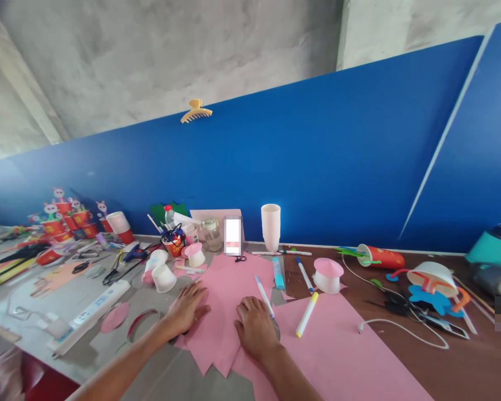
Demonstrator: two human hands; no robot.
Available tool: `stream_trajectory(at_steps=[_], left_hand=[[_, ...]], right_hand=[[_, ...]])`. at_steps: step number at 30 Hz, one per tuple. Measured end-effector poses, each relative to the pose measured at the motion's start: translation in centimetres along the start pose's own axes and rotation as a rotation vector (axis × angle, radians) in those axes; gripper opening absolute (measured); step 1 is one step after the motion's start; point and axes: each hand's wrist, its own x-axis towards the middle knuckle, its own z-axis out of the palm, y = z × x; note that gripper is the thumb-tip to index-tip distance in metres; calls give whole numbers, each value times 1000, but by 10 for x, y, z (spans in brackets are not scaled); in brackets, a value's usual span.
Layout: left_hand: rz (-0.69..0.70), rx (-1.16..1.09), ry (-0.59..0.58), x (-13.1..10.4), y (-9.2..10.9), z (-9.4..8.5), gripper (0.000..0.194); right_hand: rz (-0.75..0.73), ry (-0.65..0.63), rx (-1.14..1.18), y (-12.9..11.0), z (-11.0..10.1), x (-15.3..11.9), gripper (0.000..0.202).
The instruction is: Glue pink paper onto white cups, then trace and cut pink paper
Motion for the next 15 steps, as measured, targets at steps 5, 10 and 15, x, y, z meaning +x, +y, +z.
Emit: stream_trajectory(at_steps=[5,10,15], left_hand=[[-26,3,-59,-1,0,2,43],[-28,-1,-80,-1,1,2,42],[16,-34,-104,-2,-2,-4,41]], right_hand=[[-6,-43,-50,-5,-8,0,15],[-3,-58,-69,-3,-9,1,15],[9,-70,-63,-1,-9,2,16]])
